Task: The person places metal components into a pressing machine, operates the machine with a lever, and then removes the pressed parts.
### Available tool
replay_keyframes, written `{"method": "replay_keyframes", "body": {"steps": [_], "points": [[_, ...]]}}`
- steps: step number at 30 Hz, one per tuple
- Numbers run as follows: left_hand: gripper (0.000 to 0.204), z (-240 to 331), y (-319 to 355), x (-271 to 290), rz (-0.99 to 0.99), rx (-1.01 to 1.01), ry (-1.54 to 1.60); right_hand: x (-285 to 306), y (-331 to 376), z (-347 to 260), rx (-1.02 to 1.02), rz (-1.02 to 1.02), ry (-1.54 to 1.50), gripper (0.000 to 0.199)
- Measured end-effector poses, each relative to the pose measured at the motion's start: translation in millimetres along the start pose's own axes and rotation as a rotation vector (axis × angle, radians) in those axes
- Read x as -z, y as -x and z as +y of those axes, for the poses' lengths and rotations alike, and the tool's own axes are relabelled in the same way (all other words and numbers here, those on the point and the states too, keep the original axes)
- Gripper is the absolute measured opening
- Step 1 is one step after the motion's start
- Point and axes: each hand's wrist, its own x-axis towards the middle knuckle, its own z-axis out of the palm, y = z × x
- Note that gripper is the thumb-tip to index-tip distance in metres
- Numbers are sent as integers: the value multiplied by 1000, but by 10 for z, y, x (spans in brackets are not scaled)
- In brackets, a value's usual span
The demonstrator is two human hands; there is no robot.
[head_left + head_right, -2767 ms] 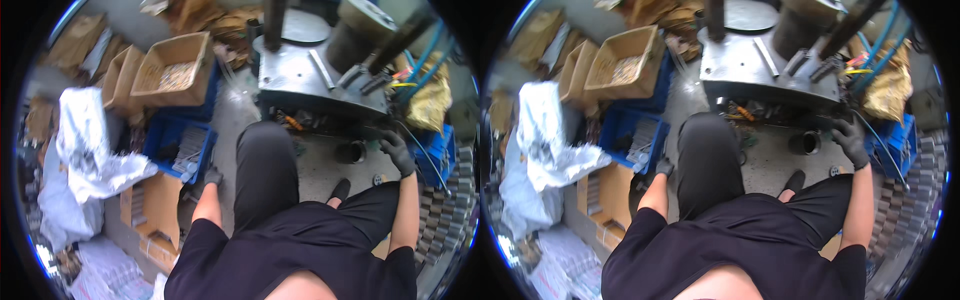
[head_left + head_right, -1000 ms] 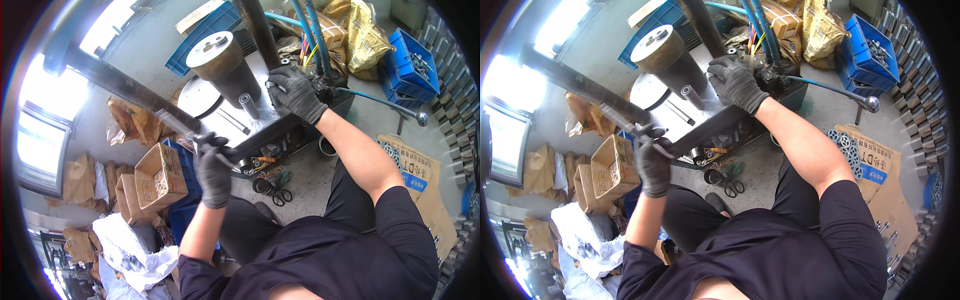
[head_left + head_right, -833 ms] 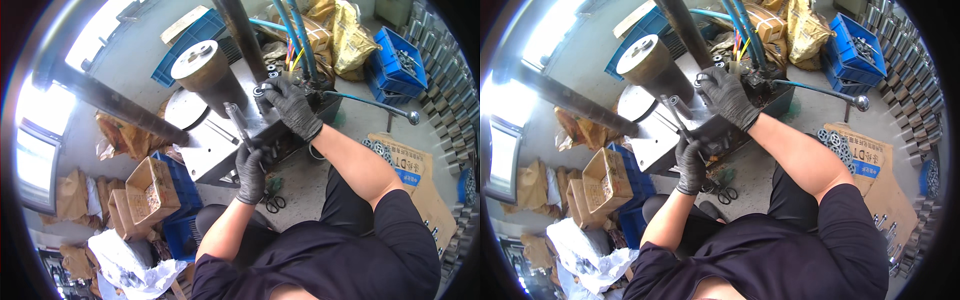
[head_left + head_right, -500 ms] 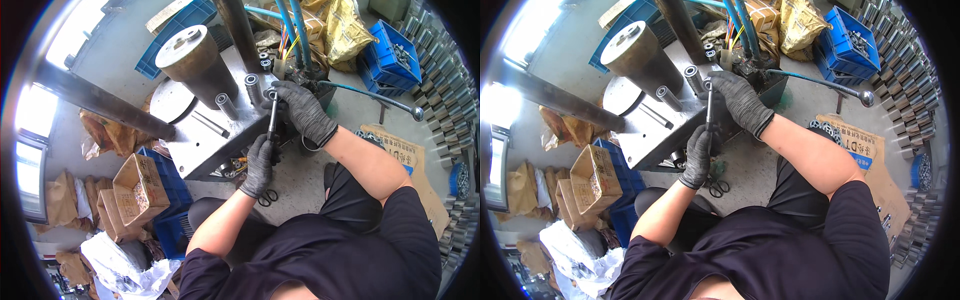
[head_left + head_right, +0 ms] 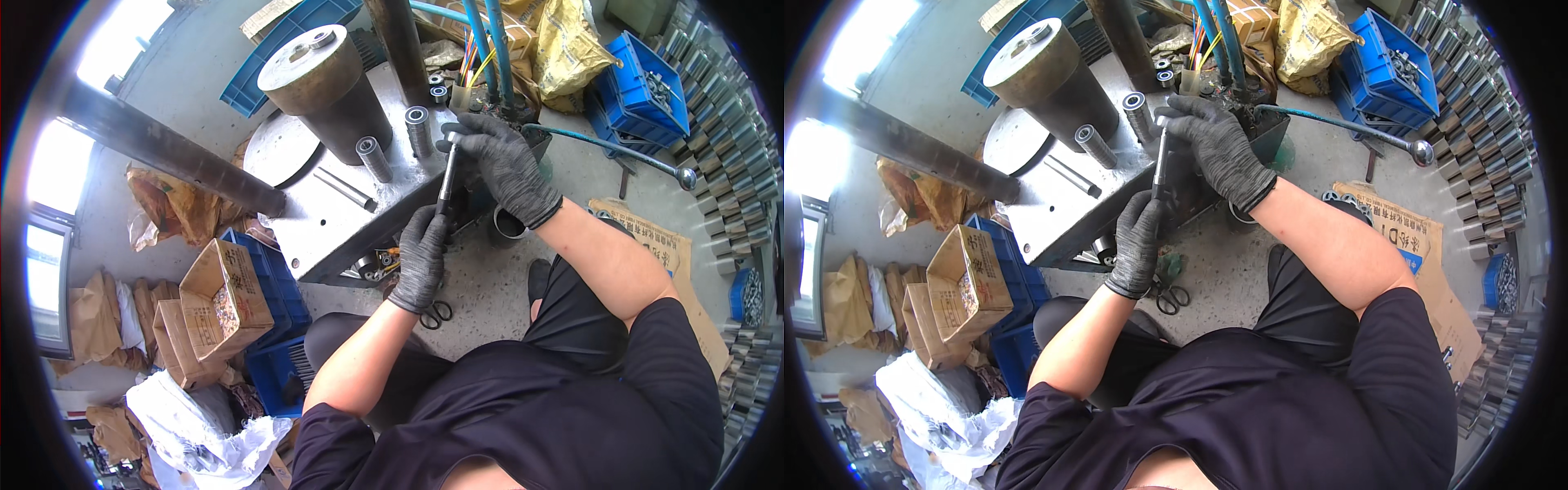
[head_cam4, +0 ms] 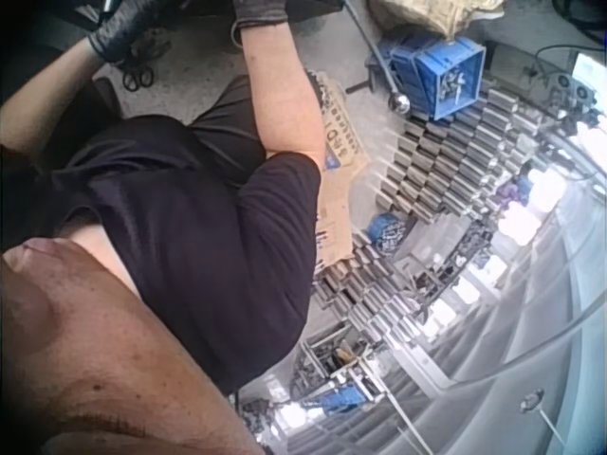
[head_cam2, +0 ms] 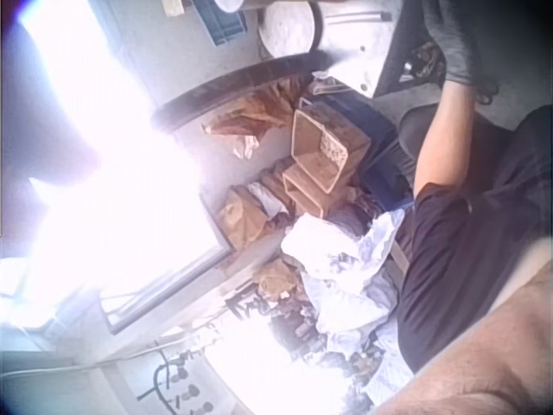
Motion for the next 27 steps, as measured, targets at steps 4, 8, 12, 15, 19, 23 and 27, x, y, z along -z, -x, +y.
{"method": "replay_keyframes", "body": {"steps": [4,8,12,15,19,23,27], "points": [[33,16,40,10,1,-43,-14,9,123,130,-30,-154,125,44],[29,-98,29,-48,-12,-193,-98,-82,286,101,-319,-302,390,45],[24,-274,-72,11,-69,-266,-340,211,179,167,-413,-234,369,40],[26,-366,-149,68,-165,-323,-511,595,71,108,-386,-427,790,35],[30,-310,-98,124,-347,-349,-927,1323,235,-410,-273,-501,1320,40],[36,-304,-39,72,-554,-262,-1183,2729,728,-699,-356,-26,1328,38],[37,-414,15,136,-699,-157,-1181,4091,1746,-400,-347,532,819,34]]}}
